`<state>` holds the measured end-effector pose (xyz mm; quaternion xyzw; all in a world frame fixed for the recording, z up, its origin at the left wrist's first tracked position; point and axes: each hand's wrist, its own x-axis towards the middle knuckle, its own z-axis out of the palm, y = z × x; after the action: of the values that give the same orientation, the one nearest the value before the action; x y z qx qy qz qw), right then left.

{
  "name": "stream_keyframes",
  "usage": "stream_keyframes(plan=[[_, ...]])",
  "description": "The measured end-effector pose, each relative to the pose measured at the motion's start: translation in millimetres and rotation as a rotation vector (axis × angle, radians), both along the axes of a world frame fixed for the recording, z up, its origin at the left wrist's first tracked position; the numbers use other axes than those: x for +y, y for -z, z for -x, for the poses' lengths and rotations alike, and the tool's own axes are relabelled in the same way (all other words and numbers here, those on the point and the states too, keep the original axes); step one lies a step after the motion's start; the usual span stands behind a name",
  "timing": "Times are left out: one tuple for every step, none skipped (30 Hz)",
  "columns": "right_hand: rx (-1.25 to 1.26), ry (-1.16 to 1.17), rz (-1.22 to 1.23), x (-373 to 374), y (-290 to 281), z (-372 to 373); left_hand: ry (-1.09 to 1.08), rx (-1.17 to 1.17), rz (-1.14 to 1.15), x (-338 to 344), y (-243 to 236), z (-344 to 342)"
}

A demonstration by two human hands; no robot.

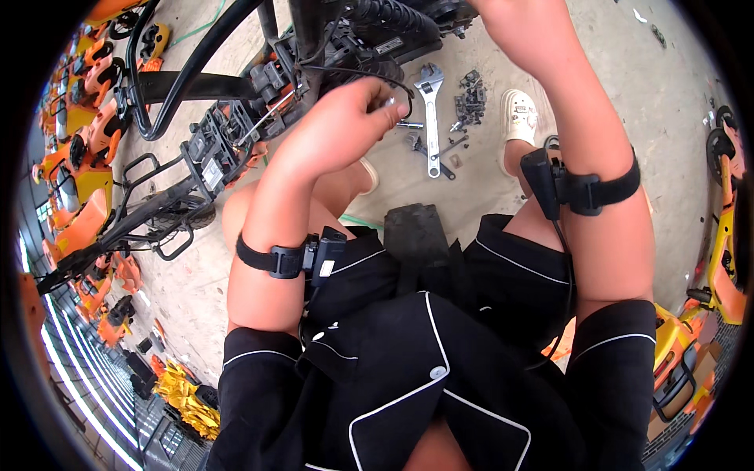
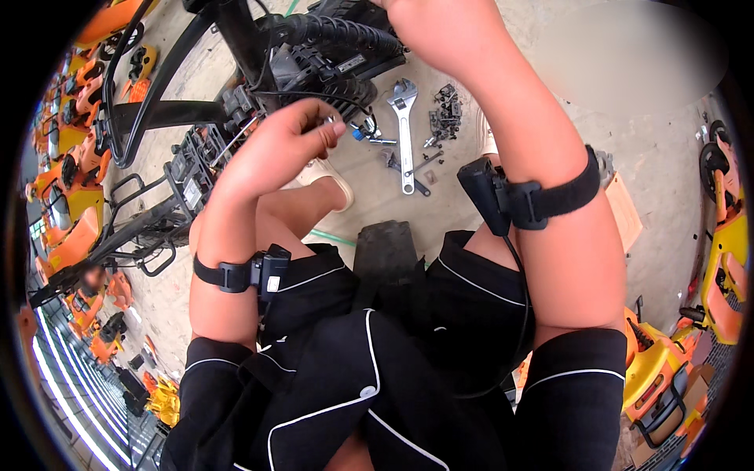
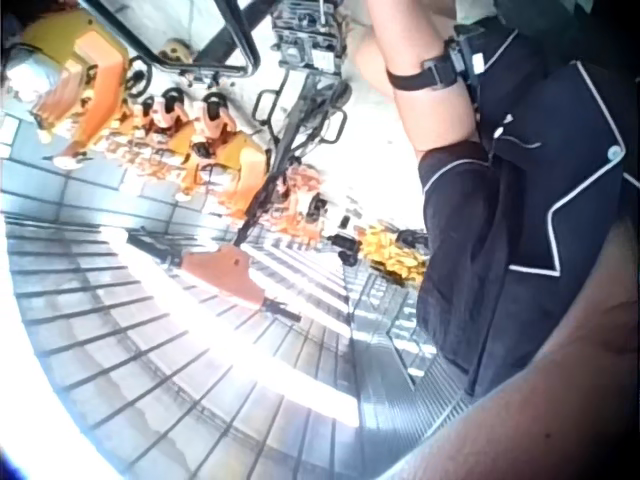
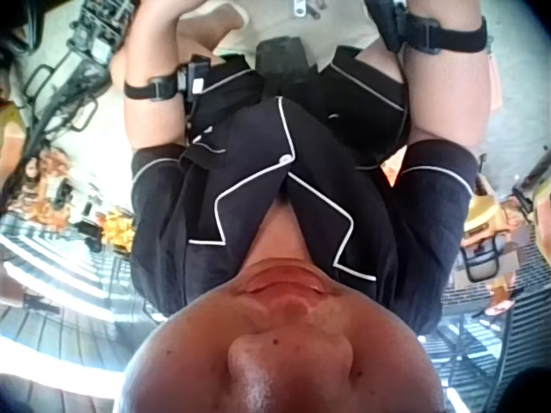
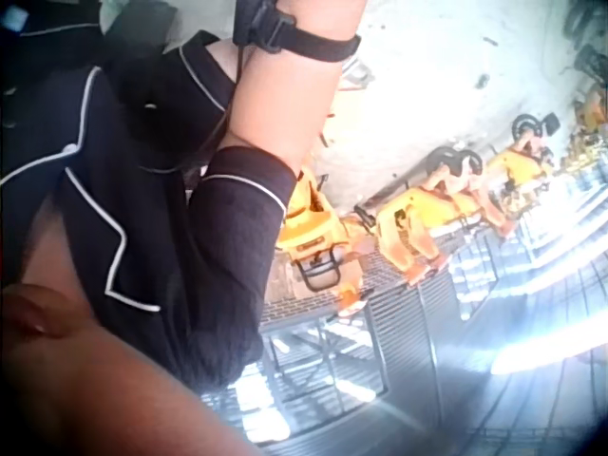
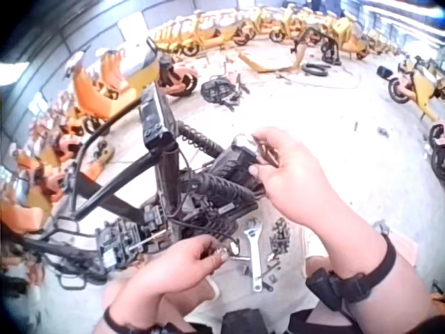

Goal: The person works on the rear shock absorber of a scooter frame using a socket wrench and a small tool. They tighten a bolt on the shock mount, then move to pick up other tools and parts from the floor before returning to work on the same area.

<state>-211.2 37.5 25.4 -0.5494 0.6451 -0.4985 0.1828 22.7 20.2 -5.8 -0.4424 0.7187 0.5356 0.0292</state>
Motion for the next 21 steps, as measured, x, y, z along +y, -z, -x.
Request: stream_keyframes(plan=[[-0.014, -0.016, -0.019, -1.9, 3.9, 9.3, 0.085, -0.056, 0.162, 3.1, 14.4, -3.1], [0.01, 0.032, -0.103, -3.1, 3.9, 14.0, 0.132, -0.158, 0.213, 8.6, 15.5, 2.4], [0.034, 0.073, -0.181, -6.5, 0.2, 16.8, 0.166, -0.18, 0.2, 12.7, 27.3, 3.1], [0.057, 0.114, -0.26, -9.6, -0.9, 19.5, 0.201, -0.202, 0.185, 18.0, 45.8, 1.6], [0.084, 0.116, -0.257, -13.9, 4.0, 25.2, 0.249, -0.255, 0.14, 22.9, 60.5, 5.5], [0.112, 0.114, -0.258, -20.4, 13.0, 30.1, 0.293, -0.307, 0.091, 29.7, 77.9, 7.9], [0.153, 0.146, -0.257, -18.2, 12.6, 43.4, 0.38, -0.325, 0.089, 33.2, 99.7, 18.1], [0.152, 0.147, -0.268, -18.0, 15.2, 49.5, 0.444, -0.358, 0.082, 37.5, 126.8, 21.4], [0.152, 0.147, -0.281, -18.6, 18.5, 54.2, 0.476, -0.365, 0.081, 42.4, 153.0, 24.8], [0.154, 0.147, -0.294, -20.1, 21.7, 58.7, 0.509, -0.369, 0.081, 45.8, 180.2, 29.4], [0.097, 0.146, -0.314, -17.9, 19.6, 59.7, 0.5, -0.392, 0.073, 46.9, 208.4, 34.1], [0.105, 0.14, -0.325, -15.1, 15.9, 62.3, 0.492, -0.415, 0.063, 48.1, 236.0, 39.6], [0.114, 0.133, -0.334, -11.8, 11.8, 65.3, 0.483, -0.438, 0.055, 53.5, 265.3, 43.4], [0.121, 0.119, -0.338, -9.2, 8.5, 66.0, 0.276, -0.397, -0.019, 65.7, 304.3, 39.7], [0.157, 0.117, -0.268, -7.1, 10.6, 63.4, 0.069, -0.352, -0.091, 78.7, 346.1, 33.5], [0.106, 0.069, -0.276, -7.7, 13.8, 56.8, -0.157, -0.31, -0.164, 87.1, 373.0, 29.1], [0.075, 0.065, -0.296, -1.8, 8.8, 58.1, -0.275, -0.269, -0.258, 94.1, 379.4, 43.8], [0.036, 0.054, -0.32, 7.3, 2.5, 61.2, -0.399, -0.238, -0.356, 109.8, 379.8, 53.3], [0.014, 0.051, -0.342, 15.2, -3.4, 64.8, -0.528, -0.208, -0.454, 118.5, 381.1, 60.6], [-0.007, 0.039, -0.357, 23.4, -13.0, 65.6, -0.525, -0.218, -0.454, 121.6, 385.7, 62.2], [0.021, 0.045, -0.349, 26.3, -11.0, 65.6, -0.526, -0.229, -0.454, 123.3, 390.8, 62.4]])
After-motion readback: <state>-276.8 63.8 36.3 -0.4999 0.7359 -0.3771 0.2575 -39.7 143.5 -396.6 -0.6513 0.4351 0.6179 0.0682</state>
